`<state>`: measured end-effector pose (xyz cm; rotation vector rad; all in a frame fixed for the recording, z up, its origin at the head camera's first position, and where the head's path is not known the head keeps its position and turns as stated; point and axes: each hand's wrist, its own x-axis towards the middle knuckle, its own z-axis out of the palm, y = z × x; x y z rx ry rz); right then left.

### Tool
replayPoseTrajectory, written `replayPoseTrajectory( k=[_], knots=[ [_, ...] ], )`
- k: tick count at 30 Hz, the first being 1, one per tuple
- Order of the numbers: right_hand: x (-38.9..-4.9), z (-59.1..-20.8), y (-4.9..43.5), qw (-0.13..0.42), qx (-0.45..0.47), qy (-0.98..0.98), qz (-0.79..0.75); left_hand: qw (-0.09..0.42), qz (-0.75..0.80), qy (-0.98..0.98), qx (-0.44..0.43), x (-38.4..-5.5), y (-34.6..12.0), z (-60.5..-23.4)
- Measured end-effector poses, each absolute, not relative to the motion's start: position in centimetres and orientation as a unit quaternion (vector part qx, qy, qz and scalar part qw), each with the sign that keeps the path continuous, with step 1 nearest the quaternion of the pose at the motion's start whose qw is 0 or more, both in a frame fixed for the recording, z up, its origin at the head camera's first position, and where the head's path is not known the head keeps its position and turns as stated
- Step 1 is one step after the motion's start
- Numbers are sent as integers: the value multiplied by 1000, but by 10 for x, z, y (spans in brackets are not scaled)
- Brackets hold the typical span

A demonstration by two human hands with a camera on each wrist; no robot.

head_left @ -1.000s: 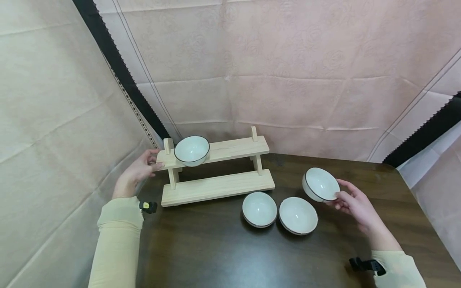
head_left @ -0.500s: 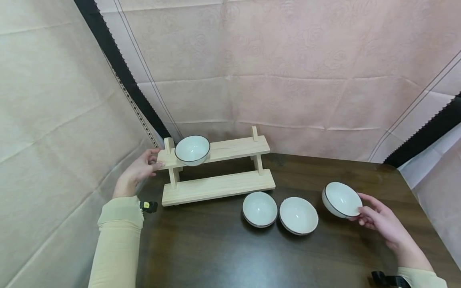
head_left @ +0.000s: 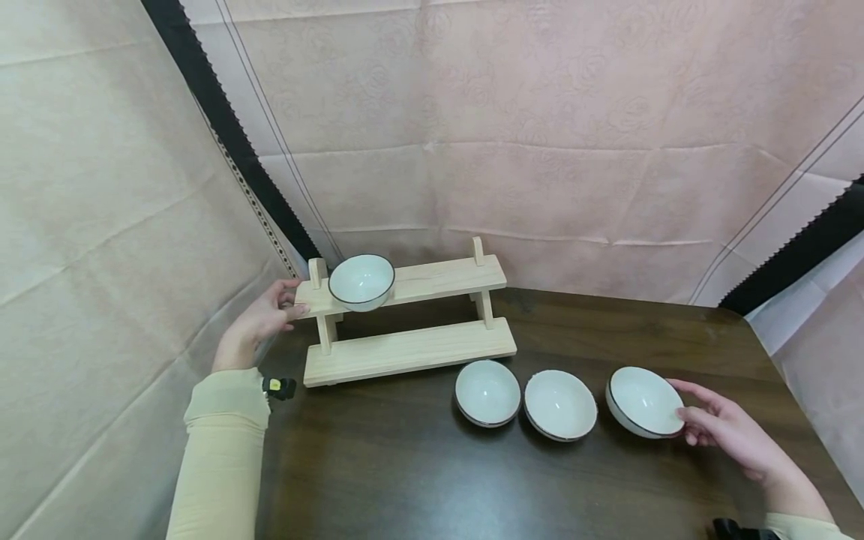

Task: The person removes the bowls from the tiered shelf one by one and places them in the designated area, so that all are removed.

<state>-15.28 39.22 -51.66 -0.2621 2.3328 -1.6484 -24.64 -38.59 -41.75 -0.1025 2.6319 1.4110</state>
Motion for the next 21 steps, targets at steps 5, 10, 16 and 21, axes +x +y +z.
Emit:
replayPoseTrajectory(
  k=[5,10,16,21],
  knots=[
    [-151,-518,395,152,-116,800,-569,78,473,877,-34,-247,-386,-418],
    [-150,-518,393,158,-118,803,-563,80,473,877,-27,-246,-385,-417],
    [-150,-521,390,164,-133,800,-562,81,475,876,-28,-246,-385,-416],
    [-152,-523,390,173,-149,794,-564,81,470,878,-31,-245,-385,-416]
  ],
)
